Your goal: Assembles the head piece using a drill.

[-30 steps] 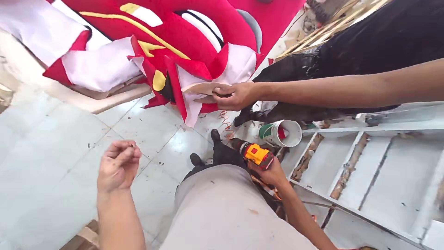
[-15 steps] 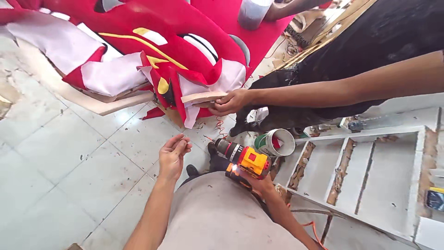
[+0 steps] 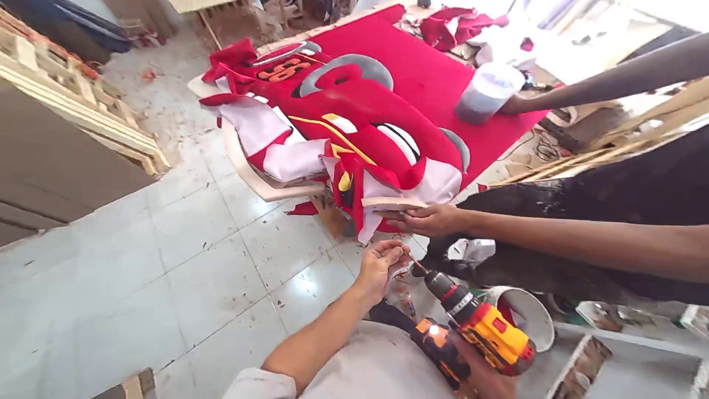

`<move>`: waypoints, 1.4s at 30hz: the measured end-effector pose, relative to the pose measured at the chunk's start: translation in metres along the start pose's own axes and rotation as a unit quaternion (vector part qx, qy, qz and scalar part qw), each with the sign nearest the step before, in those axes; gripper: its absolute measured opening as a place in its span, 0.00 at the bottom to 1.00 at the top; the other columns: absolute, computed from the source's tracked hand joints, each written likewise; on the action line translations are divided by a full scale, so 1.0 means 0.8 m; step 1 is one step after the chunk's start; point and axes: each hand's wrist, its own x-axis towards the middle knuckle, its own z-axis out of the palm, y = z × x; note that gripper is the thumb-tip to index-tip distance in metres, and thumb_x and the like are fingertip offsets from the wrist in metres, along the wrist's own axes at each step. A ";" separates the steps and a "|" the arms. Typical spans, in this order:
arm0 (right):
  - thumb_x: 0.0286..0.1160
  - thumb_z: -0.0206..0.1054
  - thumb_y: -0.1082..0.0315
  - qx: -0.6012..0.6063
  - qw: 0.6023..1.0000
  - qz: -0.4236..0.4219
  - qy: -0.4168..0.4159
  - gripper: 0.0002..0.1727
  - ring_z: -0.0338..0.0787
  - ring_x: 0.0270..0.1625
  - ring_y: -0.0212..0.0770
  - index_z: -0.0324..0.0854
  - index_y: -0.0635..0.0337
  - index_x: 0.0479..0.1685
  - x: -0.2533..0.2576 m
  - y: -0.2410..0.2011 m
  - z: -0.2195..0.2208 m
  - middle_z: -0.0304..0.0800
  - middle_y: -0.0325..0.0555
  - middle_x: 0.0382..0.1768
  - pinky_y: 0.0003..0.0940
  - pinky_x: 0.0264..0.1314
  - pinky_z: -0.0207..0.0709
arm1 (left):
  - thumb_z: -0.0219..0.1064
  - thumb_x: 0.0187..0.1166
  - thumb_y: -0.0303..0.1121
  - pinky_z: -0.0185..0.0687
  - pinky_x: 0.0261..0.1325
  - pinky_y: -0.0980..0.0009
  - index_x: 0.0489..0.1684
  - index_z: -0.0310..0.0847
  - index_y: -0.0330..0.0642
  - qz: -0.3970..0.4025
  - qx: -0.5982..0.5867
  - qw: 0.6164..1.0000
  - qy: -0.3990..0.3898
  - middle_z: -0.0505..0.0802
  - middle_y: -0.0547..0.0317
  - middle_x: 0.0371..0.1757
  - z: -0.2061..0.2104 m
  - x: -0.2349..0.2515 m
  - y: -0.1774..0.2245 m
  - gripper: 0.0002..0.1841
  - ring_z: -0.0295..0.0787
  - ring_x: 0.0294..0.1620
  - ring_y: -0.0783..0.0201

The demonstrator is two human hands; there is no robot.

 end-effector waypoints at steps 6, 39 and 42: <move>0.54 0.84 0.69 0.015 0.999 -0.020 -0.031 0.24 0.96 0.44 0.32 0.85 0.55 0.54 0.004 0.012 -0.006 0.97 0.32 0.43 0.34 0.54 0.92 | 0.59 0.85 0.19 0.91 0.51 0.69 0.61 0.77 0.28 -0.026 -0.010 0.999 -0.041 0.94 0.47 0.49 0.002 0.005 -0.003 0.11 0.94 0.43 0.63; 0.70 0.75 0.55 0.327 0.932 0.000 -0.160 0.20 0.94 0.37 0.33 0.91 0.50 0.59 -0.012 0.044 -0.008 0.97 0.41 0.43 0.29 0.43 0.89 | 0.60 0.87 0.28 0.88 0.58 0.63 0.58 0.84 0.29 0.001 0.374 0.922 -0.100 0.92 0.49 0.58 -0.051 0.060 0.061 0.13 0.91 0.52 0.62; 0.73 0.72 0.56 0.324 0.927 -0.001 -0.189 0.19 0.95 0.40 0.31 0.90 0.49 0.62 -0.008 0.036 -0.011 0.97 0.39 0.47 0.28 0.46 0.89 | 0.60 0.86 0.28 0.91 0.56 0.61 0.63 0.82 0.28 0.102 0.389 0.911 -0.092 0.93 0.46 0.57 -0.053 0.059 0.168 0.15 0.94 0.51 0.59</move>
